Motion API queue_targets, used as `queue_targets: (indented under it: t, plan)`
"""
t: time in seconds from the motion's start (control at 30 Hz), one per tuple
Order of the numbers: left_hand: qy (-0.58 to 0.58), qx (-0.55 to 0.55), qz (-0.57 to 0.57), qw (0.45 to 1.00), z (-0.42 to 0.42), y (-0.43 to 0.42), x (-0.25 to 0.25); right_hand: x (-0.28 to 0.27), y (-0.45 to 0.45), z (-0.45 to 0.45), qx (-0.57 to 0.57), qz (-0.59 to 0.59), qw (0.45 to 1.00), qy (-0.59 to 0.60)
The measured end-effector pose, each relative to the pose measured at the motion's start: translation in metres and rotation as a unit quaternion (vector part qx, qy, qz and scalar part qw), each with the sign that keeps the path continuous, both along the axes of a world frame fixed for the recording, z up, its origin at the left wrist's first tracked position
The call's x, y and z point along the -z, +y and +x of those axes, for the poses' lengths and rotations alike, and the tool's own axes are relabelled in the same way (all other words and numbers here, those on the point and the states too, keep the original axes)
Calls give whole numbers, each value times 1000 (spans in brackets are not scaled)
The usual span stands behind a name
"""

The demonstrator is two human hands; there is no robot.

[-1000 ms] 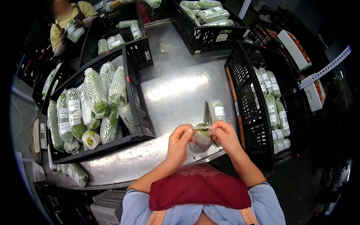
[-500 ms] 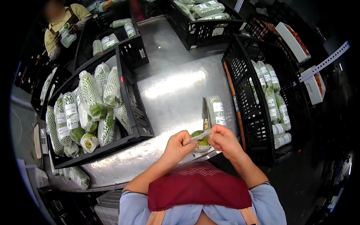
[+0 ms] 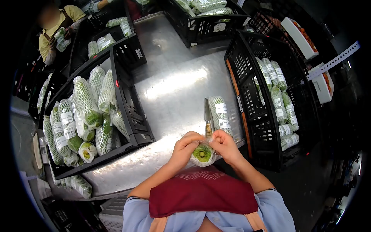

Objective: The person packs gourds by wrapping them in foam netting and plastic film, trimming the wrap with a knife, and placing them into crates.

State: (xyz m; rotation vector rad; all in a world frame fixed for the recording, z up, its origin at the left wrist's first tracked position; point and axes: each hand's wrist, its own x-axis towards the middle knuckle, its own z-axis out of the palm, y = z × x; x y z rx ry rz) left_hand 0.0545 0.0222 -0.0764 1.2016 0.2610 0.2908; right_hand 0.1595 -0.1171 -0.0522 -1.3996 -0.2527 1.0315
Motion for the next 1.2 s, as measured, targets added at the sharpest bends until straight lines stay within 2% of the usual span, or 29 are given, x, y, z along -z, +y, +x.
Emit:
queue_targets:
  t: [0.1,0.4,0.5,0.6,0.7,0.8,0.9,0.93,1.03,1.13,1.2]
  plan:
    - [1,35,-76,996,-2,3,9,6,0,1,25,21,999,26]
    - [62,48,-58,995,-9,7,4,15,-4,-6,2,3,997,72]
    - [59,56,-90,993,-15,8,8,19,-6,-10,-4,6,995,103]
    - [69,63,-53,994,-18,8,7,19,-6,-12,-3,8,992,124]
    - [56,102,-44,992,-21,11,12,17,-6,-11,-2,12,989,145]
    - [-22,171,-56,983,-26,18,23,23,-11,-8,-6,25,986,167]
    - [-79,223,155,959,-32,23,9,27,-9,-3,-3,34,975,218]
    - [-73,241,177,952,-33,26,18,27,-7,-2,-1,35,970,242]
    - [11,252,103,962,-30,32,14,33,2,6,-40,32,976,211]
    - [20,226,187,956,-28,34,27,41,6,29,-98,80,956,266]
    - [18,173,195,965,-28,31,29,46,12,36,-36,37,986,159]
